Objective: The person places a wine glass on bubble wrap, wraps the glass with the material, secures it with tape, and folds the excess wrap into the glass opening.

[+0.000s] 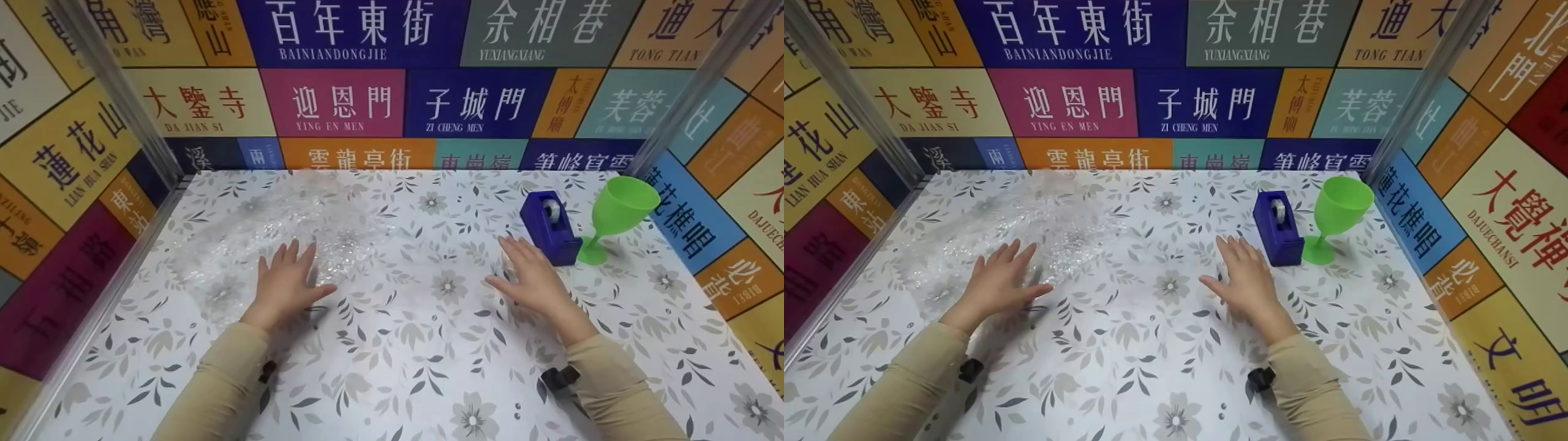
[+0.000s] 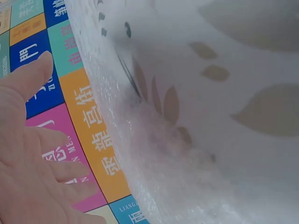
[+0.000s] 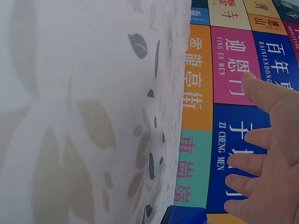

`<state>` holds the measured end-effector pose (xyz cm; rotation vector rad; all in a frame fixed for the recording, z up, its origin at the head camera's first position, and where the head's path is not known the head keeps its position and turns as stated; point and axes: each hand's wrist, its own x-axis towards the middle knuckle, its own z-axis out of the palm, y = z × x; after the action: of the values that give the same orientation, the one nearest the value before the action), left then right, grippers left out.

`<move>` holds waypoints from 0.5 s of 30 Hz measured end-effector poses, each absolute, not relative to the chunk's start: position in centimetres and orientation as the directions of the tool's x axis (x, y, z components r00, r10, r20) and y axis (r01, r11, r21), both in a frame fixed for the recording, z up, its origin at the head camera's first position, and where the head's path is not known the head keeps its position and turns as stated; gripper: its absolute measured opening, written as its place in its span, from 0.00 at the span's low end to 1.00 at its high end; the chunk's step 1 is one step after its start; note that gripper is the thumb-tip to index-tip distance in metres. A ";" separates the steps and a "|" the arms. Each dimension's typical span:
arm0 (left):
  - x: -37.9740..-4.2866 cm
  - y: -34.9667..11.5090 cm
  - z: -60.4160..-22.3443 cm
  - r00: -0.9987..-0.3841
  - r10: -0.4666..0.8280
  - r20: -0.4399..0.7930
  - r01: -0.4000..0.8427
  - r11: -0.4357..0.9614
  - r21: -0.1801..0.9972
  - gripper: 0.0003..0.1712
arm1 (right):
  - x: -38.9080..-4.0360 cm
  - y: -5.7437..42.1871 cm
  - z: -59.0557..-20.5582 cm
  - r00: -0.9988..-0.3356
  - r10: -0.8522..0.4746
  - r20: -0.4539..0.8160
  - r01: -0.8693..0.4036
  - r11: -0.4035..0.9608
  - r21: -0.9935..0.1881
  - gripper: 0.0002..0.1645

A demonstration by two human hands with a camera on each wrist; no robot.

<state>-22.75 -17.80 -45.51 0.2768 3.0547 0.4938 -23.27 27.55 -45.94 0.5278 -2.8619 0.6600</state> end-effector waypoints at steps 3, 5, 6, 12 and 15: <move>-23.0 -18.2 -45.5 -0.986 0.164 0.007 0.157 0.931 0.328 0.54 | -23.4 27.2 -45.8 -0.928 -0.291 0.234 -0.368 0.822 -0.435 0.47; -23.1 -18.4 -45.5 -0.987 0.157 0.022 0.156 0.931 0.330 0.53 | -23.4 27.1 -45.7 -0.933 -0.284 0.223 -0.358 0.811 -0.462 0.47; -23.2 -18.5 -45.6 -0.987 0.158 0.025 0.157 0.930 0.333 0.53 | -23.5 27.0 -45.7 -0.936 -0.281 0.214 -0.351 0.808 -0.473 0.47; -23.4 -18.6 -46.1 -0.983 0.178 0.032 0.178 0.920 0.350 0.49 | -23.8 26.6 -45.8 -0.949 -0.274 0.157 -0.316 0.801 -0.509 0.46; -23.4 -18.5 -46.5 -0.984 0.178 0.017 0.172 0.914 0.368 0.48 | -24.1 26.3 -46.0 -0.953 -0.269 0.140 -0.302 0.786 -0.540 0.45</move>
<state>-23.38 -18.46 -46.52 0.2797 3.0570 0.5849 -24.07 26.28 -46.03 0.4663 -2.9159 0.8961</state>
